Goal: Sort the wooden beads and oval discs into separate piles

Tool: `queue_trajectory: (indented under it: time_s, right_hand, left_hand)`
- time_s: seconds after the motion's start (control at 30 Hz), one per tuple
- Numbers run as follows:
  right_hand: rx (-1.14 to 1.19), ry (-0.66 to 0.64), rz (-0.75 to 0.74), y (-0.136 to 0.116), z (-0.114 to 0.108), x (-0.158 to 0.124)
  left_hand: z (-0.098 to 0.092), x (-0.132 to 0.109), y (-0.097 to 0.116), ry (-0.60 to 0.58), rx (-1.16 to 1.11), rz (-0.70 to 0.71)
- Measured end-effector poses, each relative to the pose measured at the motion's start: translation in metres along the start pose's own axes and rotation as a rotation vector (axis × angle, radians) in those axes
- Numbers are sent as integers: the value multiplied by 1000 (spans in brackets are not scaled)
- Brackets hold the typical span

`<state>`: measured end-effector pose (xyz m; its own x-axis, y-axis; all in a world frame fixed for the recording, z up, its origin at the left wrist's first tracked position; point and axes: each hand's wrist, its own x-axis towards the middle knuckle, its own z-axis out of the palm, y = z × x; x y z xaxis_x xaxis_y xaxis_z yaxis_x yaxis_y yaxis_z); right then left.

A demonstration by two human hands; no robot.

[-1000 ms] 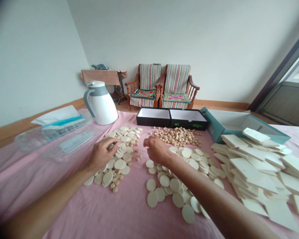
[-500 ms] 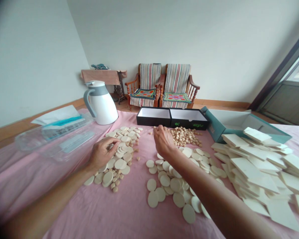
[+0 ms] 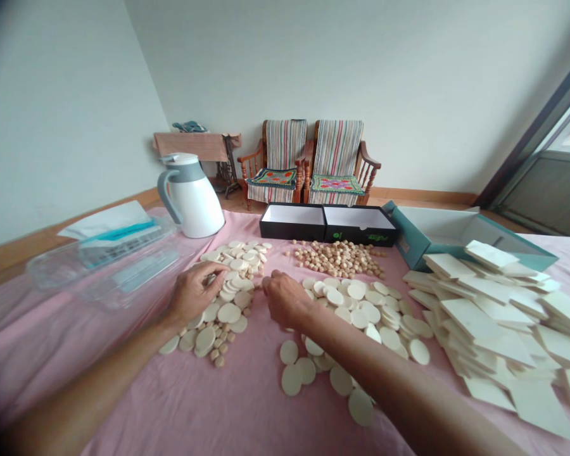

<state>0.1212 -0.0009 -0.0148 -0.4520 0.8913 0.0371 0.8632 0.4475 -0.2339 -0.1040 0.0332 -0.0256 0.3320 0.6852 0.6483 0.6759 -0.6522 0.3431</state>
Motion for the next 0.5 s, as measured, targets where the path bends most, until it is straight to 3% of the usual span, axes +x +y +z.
queue_trajectory:
  time_s: [0.17, 0.27, 0.33, 0.5]
  right_hand:
    - [-183, 91, 226, 33, -29, 7]
    - [-285, 195, 301, 38, -38, 9]
    - [-258, 211, 252, 32, -36, 11]
    - [-40, 92, 57, 4, -13, 17]
  left_hand:
    - [0, 0, 1, 0, 0, 7]
    - [0, 0, 1, -1, -2, 1]
    - [0, 0, 1, -7, -4, -3]
    - [0, 0, 0, -6, -2, -5]
